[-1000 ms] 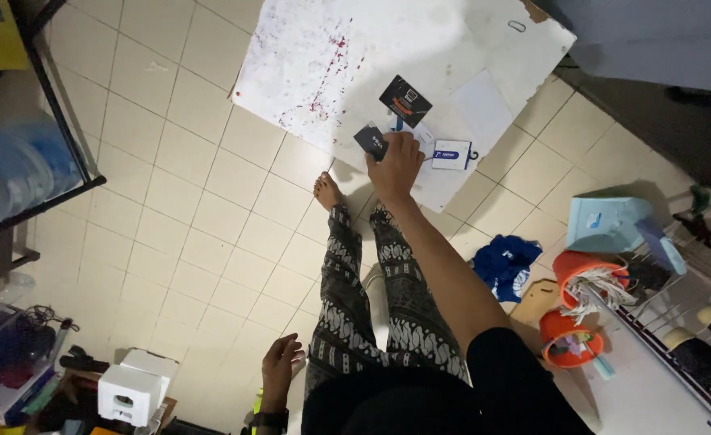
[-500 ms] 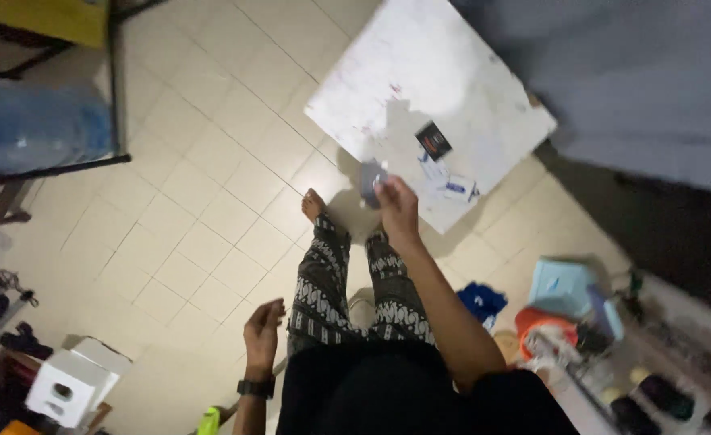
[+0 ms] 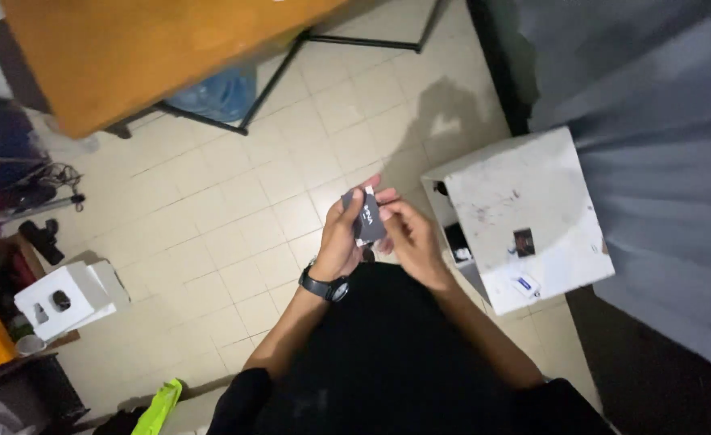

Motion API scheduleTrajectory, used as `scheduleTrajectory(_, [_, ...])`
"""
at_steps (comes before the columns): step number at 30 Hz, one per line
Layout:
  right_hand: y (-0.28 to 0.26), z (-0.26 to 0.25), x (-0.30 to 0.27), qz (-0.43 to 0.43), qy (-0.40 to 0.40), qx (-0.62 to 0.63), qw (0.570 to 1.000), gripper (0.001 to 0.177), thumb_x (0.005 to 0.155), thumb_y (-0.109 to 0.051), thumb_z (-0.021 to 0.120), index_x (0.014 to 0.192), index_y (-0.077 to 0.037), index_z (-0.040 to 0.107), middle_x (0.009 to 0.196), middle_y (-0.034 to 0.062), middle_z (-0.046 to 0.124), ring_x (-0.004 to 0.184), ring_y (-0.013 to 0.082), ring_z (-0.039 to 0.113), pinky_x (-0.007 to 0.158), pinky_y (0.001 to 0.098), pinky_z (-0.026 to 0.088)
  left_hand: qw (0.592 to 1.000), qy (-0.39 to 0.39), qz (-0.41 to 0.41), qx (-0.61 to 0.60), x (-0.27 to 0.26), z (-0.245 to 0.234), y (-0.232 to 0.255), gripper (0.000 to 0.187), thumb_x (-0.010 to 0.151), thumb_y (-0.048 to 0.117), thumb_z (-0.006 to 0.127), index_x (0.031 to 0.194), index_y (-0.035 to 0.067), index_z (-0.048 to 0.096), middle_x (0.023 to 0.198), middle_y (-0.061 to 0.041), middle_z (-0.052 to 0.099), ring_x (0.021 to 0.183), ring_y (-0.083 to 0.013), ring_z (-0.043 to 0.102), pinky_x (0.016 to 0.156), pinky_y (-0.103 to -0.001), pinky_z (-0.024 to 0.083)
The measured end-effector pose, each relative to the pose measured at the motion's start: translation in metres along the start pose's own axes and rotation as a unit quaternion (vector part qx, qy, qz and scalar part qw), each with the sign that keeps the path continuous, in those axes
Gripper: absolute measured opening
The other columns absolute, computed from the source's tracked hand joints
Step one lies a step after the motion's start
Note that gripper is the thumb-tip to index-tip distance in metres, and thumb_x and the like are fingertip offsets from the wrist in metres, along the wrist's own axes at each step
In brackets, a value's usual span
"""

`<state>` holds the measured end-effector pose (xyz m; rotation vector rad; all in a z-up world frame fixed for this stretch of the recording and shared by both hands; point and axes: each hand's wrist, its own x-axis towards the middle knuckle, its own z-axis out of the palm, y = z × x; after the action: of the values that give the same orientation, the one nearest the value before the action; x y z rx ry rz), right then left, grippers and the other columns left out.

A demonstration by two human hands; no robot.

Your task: The person repeatedly picks up small cards from a white board on the floor, wipes each card with a tissue, and places it on a wooden table. The person handles several different cards one at a time, wiping them before stacking them on the table.

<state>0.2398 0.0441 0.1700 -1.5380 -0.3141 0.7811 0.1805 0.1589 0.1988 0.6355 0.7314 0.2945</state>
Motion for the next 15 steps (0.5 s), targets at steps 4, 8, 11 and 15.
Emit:
scheduleTrajectory(4, [-0.012, -0.001, 0.06, -0.034, 0.026, -0.143, 0.989, 0.021, 0.106, -0.019, 0.059, 0.108, 0.0, 0.07, 0.072, 0.0171, 0.073, 0.057, 0.023, 0.072, 0.051, 0.0335, 0.056, 0.999, -0.003, 0.024, -0.045, 0.04, -0.024, 0.051, 0.049, 0.108, 0.021, 0.046, 0.144, -0.012, 0.046, 0.12, -0.032, 0.067, 0.111, -0.0408, 0.069, 0.093, -0.051, 0.058])
scheduleTrajectory(8, [-0.017, -0.006, 0.129, -0.059, 0.081, -0.244, 0.964, 0.023, 0.109, -0.023, 0.059, 0.108, -0.004, 0.071, 0.077, 0.0108, 0.075, 0.063, 0.0213, 0.07, 0.059, 0.0329, 0.054, 0.997, -0.02, 0.03, -0.066, 0.08, -0.038, 0.084, 0.047, 0.109, 0.02, 0.042, 0.145, -0.009, 0.045, 0.115, -0.032, 0.068, 0.101, -0.0379, 0.073, 0.086, -0.049, 0.063])
scheduleTrajectory(11, [-0.007, -0.007, 0.192, -0.123, 0.06, -0.323, 0.936, 0.02, 0.108, -0.022, 0.062, 0.11, -0.005, 0.07, 0.082, 0.0111, 0.074, 0.069, 0.0253, 0.071, 0.062, 0.0349, 0.055, 0.997, -0.011, 0.039, -0.069, 0.111, -0.049, 0.101, 0.046, 0.109, 0.02, 0.043, 0.145, -0.008, 0.046, 0.11, -0.029, 0.07, 0.092, -0.0326, 0.075, 0.079, -0.042, 0.066])
scheduleTrajectory(15, [0.021, 0.003, 0.303, -0.213, 0.016, -0.427, 0.879, 0.017, 0.105, -0.022, 0.066, 0.112, -0.007, 0.071, 0.092, 0.0106, 0.072, 0.083, 0.0287, 0.072, 0.071, 0.0395, 0.057, 0.996, 0.021, 0.037, -0.073, 0.158, -0.052, 0.122, 0.047, 0.108, 0.024, 0.043, 0.144, -0.005, 0.049, 0.103, -0.025, 0.071, 0.08, -0.0267, 0.075, 0.07, -0.034, 0.066])
